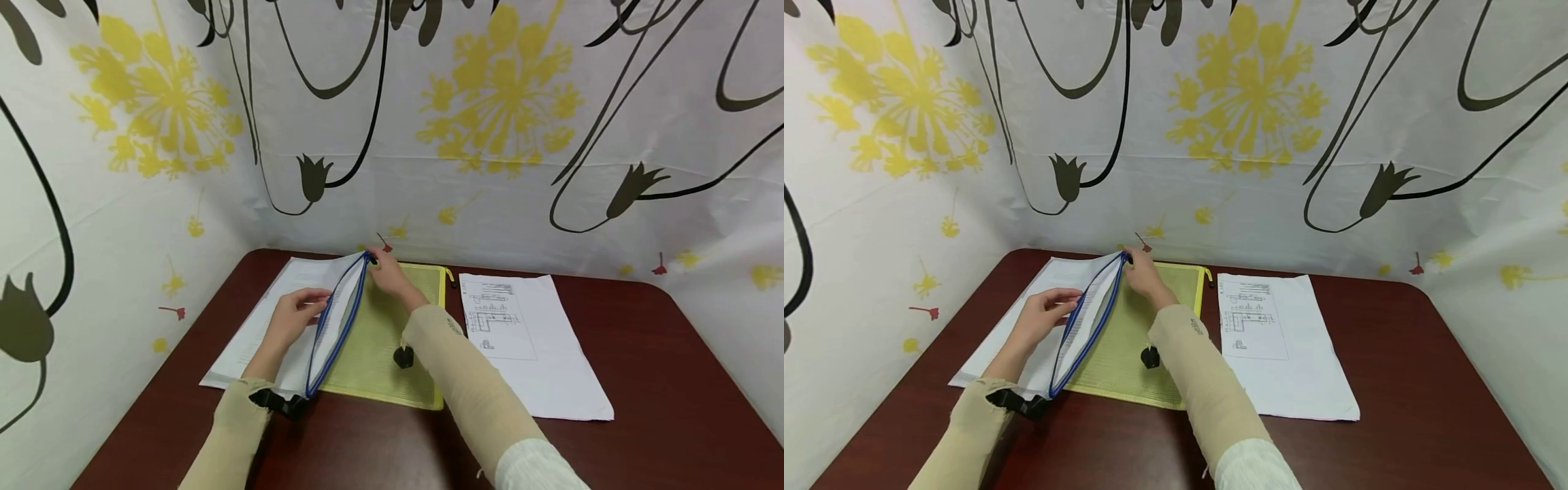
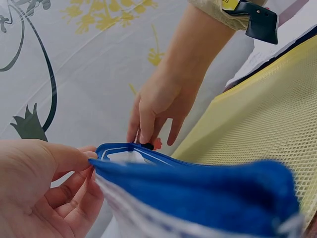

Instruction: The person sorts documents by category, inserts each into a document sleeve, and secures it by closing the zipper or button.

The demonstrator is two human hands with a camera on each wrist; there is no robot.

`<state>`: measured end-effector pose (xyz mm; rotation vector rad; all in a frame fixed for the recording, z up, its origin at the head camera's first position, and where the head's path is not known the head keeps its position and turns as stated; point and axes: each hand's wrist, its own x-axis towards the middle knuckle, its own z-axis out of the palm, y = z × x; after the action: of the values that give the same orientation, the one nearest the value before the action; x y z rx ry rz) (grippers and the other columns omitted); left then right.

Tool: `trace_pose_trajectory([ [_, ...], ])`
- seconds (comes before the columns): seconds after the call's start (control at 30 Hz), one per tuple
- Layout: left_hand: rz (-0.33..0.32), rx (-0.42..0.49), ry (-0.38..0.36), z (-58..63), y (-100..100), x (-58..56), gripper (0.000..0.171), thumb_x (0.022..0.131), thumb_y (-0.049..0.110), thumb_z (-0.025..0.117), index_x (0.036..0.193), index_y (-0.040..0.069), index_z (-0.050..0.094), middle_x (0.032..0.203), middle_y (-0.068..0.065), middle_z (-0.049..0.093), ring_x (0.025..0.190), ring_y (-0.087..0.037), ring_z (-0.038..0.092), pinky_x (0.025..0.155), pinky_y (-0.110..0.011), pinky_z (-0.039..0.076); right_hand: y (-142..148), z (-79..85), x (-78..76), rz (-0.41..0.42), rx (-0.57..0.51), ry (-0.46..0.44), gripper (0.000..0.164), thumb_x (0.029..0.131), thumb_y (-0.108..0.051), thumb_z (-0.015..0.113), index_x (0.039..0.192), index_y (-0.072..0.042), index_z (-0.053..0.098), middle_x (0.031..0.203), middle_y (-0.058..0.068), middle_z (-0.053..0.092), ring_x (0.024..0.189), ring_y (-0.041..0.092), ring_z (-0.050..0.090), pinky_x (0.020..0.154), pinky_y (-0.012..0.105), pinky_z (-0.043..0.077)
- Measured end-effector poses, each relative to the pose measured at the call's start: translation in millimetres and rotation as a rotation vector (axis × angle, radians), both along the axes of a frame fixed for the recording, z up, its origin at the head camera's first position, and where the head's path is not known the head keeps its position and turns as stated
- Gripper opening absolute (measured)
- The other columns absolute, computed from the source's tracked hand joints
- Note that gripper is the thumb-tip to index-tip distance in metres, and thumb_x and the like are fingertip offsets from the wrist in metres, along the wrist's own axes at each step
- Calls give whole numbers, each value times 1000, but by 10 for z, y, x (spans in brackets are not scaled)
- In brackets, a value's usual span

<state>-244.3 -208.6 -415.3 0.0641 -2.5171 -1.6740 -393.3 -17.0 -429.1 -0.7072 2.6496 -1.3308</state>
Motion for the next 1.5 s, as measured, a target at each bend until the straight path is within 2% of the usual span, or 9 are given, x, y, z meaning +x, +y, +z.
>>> trace_pose_trajectory([
  [0.1,1,-2,-2,-6,6,-1,28,98,11,63,123,1,68,115,-22,69,81,3,62,73,-22,60,-1,7,8,-64,-73,-42,45,103,-4,48,147,2,44,145,23,52,135,35,50,115,44,42],
  [0.2,5,-1,-4,-8,8,3,28,97,12,64,123,1,68,115,-22,69,82,2,62,74,-25,61,-1,22,17,-132,-142,-72,35,102,-4,50,137,2,55,130,23,63,119,34,62,100,41,53],
  [0.37,7,-5,-1,-21,7,5,28,97,13,64,123,2,69,115,-21,70,83,0,64,74,-25,61,14,37,40,-221,-187,-112,25,103,-7,52,123,0,66,112,19,71,100,30,69,81,33,57],
  [0.57,19,0,-25,-62,11,7,27,98,10,62,122,1,68,115,-22,69,82,0,64,71,-18,58,58,74,85,-265,-128,-54,25,102,-12,54,119,-2,71,107,16,74,99,28,71,80,31,57],
  [0.67,21,7,-36,-81,28,6,26,98,8,62,122,0,68,115,-22,69,82,1,64,71,-19,58,95,89,107,-278,-181,-81,26,102,-11,54,121,-2,70,108,18,73,100,33,71,78,35,59],
  [0.8,24,4,-41,-104,57,-6,26,97,8,62,121,0,69,113,-21,69,80,1,63,70,-20,59,138,97,134,-291,-296,-149,27,102,-7,53,124,1,67,111,22,71,104,40,68,85,46,60],
  [0.93,22,-15,-32,-135,84,-29,25,96,7,63,119,-1,69,110,-21,70,80,-1,64,69,-21,59,171,107,167,-300,-331,-175,27,102,-5,54,124,0,67,114,23,70,107,40,67,92,52,57],
  [1.33,1,-47,-35,-218,147,-87,23,95,5,63,116,-2,70,109,-23,71,83,-9,67,69,-24,61,231,85,216,-272,-327,-174,25,99,-1,56,121,0,68,115,23,68,107,41,66,92,53,57],
  [1.5,-2,-65,-46,-260,202,-102,22,94,4,64,114,-2,71,108,-22,72,88,-18,70,70,-27,62,242,30,197,-278,-295,-173,23,98,0,57,118,0,70,112,21,69,105,39,67,85,46,59],
])
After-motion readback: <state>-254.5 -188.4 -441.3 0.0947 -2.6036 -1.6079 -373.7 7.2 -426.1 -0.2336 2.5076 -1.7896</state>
